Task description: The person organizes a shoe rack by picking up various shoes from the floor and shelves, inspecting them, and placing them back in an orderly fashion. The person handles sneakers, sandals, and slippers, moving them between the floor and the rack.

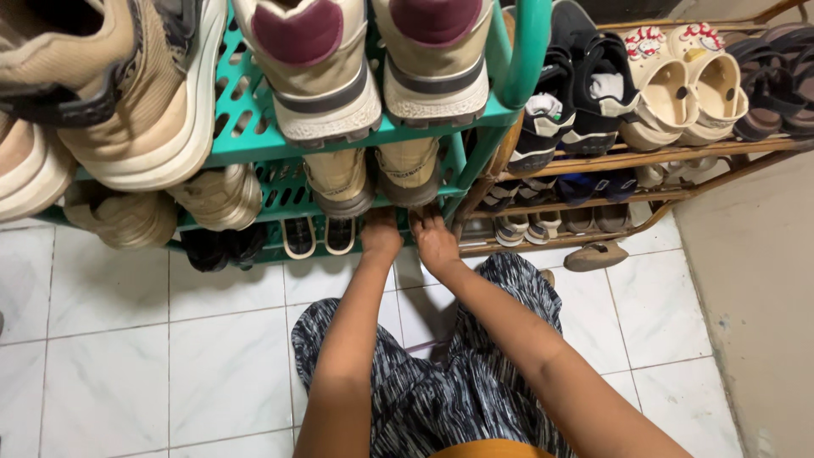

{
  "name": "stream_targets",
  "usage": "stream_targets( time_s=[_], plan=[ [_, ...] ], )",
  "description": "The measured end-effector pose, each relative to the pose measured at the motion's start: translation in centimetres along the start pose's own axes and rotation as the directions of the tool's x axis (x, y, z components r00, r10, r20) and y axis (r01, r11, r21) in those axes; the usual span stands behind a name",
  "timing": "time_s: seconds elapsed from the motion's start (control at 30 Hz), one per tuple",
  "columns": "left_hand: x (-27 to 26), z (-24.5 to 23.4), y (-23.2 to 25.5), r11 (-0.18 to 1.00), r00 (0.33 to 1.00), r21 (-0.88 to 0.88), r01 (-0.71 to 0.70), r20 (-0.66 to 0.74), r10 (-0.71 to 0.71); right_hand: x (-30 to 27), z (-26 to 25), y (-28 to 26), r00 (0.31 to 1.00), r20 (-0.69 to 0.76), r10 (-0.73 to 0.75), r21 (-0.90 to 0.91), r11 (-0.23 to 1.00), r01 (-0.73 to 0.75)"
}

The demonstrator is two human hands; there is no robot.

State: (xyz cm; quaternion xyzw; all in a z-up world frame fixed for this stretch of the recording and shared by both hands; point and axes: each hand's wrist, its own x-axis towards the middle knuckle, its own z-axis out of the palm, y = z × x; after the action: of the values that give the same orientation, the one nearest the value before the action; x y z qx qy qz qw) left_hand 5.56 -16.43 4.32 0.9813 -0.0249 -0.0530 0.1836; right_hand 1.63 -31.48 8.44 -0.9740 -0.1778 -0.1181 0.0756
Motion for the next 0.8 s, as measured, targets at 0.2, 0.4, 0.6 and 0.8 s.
stream_targets(
  time_s=[0.2,0.4,0.6,0.8],
  plan=[
    [0.0,-0.3,-0.1,1.0,0.994,0.017,0.024,0.105,-0.025,0.1,1.0,0.4,0.988,0.146,0.041,0.094,0.994,-0.055],
    [-3.7,0.8,-0.4,0.974,0.948,0.129,-0.188,-0.236,0.215,-2.0,-0.5,0.3,0.977,0.212,0.019,0.085,0.996,-0.038],
    [-9.5,-2.5,2.3,0.988,0.979,0.035,-0.15,-0.137,0.153,-4.9,-1.2,-0.1,0.982,0.187,-0.01,0.084,0.996,-0.005],
    [-8.9,-1.3,1.5,0.99,0.987,0.018,-0.139,-0.078,0.14,-4.7,-0.9,0.3,0.966,0.257,-0.012,0.098,0.995,-0.013]
  ],
)
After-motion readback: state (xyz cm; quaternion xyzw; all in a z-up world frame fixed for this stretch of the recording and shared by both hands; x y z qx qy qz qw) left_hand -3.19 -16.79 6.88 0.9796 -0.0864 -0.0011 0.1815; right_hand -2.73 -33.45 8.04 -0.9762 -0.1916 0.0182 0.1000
